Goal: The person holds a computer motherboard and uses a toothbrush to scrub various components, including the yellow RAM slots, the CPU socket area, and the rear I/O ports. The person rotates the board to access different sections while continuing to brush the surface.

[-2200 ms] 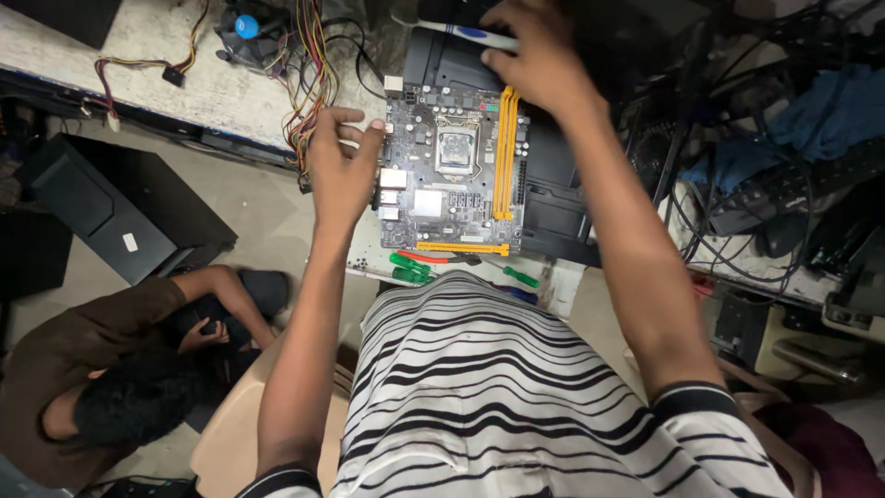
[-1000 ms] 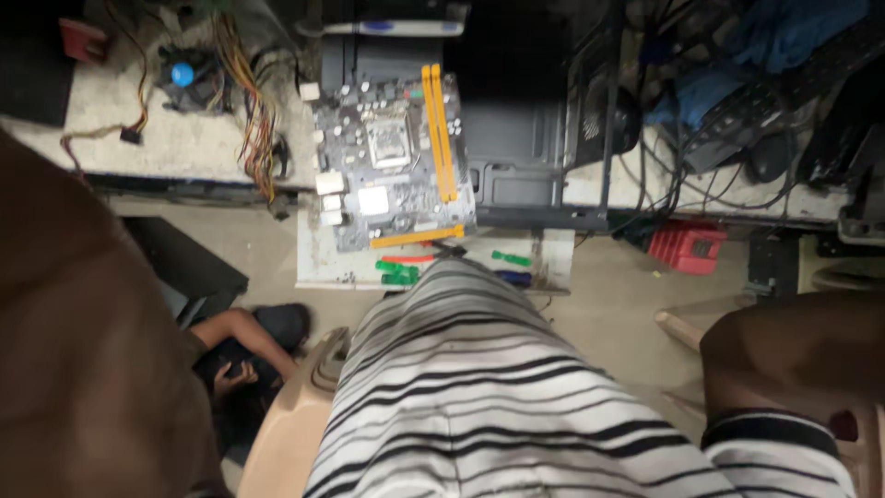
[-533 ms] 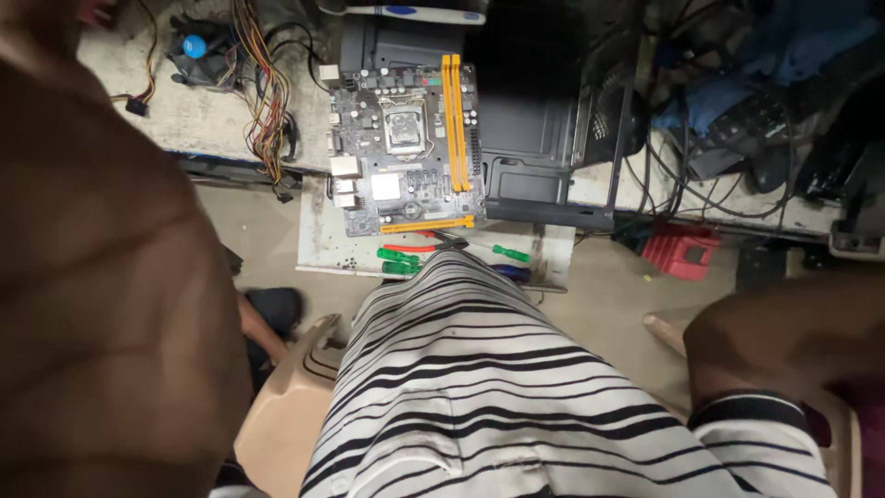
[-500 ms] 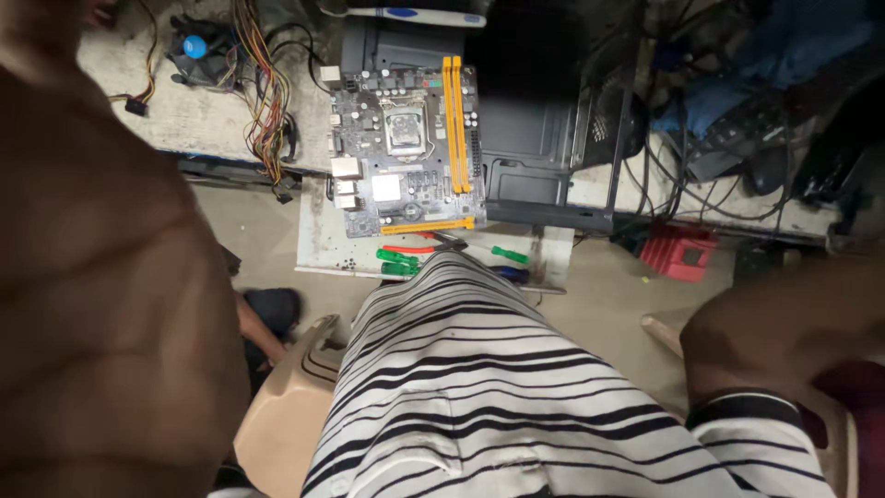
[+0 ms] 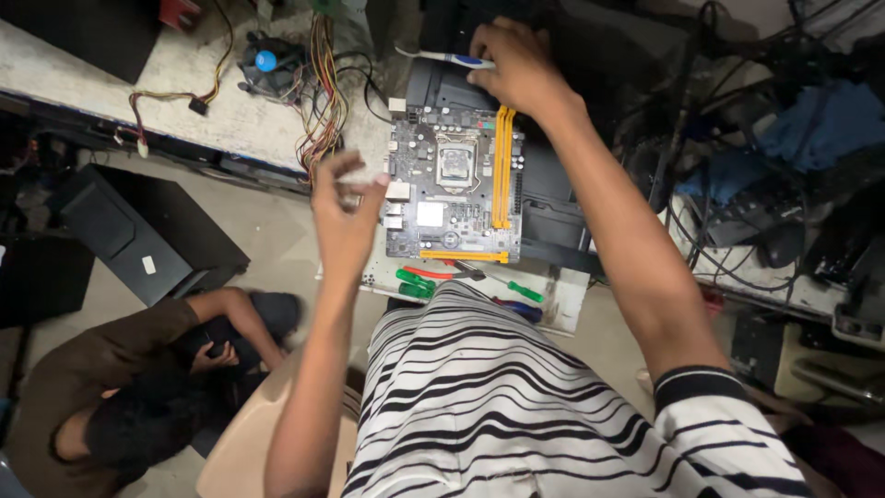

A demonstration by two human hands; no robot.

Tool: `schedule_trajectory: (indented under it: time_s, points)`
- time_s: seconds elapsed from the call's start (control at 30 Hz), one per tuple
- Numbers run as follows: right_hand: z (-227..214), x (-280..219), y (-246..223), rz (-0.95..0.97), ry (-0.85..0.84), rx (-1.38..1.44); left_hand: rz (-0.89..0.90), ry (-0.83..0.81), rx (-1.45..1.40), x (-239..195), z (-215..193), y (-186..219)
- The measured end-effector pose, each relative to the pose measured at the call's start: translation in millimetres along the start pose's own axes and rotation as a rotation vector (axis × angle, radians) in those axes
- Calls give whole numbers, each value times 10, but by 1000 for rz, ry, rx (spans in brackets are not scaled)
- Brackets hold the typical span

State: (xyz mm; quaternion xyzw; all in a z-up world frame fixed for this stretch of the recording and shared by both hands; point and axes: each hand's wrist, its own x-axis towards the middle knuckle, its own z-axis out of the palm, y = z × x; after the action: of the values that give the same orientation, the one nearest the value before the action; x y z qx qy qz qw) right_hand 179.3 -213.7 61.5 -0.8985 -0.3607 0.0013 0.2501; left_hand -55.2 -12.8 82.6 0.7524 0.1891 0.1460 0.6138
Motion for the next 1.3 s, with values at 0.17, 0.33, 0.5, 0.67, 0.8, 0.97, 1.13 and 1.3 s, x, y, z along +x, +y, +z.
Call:
schedule_trajectory:
  time_s: [0.17, 0.33, 0.5, 0.67, 0.8, 0.97, 1.13, 1.3]
  points:
    - [-173, -268, 2, 16, 274, 98, -163, 22, -16, -193, 136, -499]
    - [-141, -1246, -112, 449, 411, 444, -15, 16, 210, -119, 155, -529]
    - [116, -1676, -337, 863, 255, 904, 9, -51, 236, 8, 114, -528]
    - [174, -1615, -502, 835, 212, 1029, -140, -94, 78, 64, 118, -478]
    - [30, -1623, -616, 837, 317, 1169, -127, -176, -51, 93, 54, -284]
    - [-234, -1737, -946, 749, 459, 1335, -219, -378, -743, -7, -104, 11]
    - [-223, -1815, -1166, 745, 548, 1190, -567, -452, -900, -18, -157, -49]
    - [-51, -2040, -1150, 657, 566, 1094, -838, -542, -952, -198, -98, -266]
